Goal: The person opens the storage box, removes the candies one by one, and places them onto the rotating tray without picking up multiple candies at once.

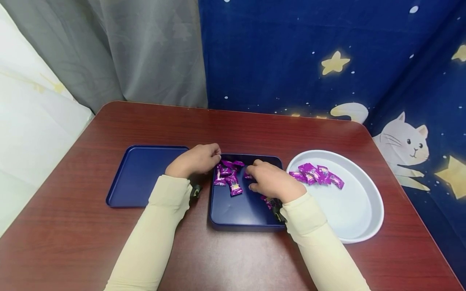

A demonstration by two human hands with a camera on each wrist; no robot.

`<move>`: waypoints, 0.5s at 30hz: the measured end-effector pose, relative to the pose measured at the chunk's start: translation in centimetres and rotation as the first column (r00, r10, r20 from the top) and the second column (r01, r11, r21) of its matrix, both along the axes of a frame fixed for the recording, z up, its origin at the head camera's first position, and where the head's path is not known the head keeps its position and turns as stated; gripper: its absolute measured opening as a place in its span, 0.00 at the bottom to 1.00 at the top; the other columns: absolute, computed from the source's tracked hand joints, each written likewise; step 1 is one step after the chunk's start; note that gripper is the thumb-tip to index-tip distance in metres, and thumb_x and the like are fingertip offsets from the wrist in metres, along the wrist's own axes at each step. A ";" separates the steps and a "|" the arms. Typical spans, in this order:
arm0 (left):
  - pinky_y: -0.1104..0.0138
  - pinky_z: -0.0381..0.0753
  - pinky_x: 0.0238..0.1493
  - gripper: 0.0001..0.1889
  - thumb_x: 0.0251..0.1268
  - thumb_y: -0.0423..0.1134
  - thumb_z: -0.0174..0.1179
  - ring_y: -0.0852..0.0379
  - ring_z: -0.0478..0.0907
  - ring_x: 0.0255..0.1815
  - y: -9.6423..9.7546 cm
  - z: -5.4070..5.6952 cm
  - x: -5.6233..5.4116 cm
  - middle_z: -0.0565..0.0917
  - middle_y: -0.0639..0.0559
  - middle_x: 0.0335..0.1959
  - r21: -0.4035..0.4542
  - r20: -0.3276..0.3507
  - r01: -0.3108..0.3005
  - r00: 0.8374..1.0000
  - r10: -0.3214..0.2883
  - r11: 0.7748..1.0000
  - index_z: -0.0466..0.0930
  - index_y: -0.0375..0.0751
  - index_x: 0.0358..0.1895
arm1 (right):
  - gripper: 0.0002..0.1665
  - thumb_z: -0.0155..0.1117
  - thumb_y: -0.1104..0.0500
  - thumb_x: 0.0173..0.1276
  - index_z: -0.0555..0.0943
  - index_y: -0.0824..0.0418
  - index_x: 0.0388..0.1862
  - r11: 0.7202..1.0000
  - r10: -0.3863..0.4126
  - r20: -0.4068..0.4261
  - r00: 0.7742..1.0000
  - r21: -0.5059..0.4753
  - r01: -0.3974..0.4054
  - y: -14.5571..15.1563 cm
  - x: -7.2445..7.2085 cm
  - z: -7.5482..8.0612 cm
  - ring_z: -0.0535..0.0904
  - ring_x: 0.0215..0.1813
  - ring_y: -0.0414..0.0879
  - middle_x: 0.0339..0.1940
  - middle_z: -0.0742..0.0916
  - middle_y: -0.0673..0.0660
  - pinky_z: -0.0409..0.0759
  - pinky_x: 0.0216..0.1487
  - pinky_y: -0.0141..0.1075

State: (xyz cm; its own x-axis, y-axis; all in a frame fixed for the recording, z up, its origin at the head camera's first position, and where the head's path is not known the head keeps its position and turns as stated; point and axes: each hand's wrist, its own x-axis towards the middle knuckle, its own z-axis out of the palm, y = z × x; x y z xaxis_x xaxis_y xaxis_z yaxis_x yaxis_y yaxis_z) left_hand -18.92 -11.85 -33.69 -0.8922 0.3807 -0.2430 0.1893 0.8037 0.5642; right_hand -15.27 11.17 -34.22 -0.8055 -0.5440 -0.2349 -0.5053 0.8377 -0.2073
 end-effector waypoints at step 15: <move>0.61 0.73 0.32 0.07 0.77 0.41 0.47 0.53 0.74 0.28 -0.1 0.0 0.0 0.74 0.47 0.29 0.007 0.010 0.004 1.000 -0.004 1.000 0.73 0.43 0.43 | 0.11 0.72 0.61 0.62 0.77 0.58 0.38 1.000 0.004 0.011 1.000 -0.013 -0.004 0.2 -0.1 -0.4 0.73 0.35 0.48 0.32 0.77 0.52 0.76 0.41 0.41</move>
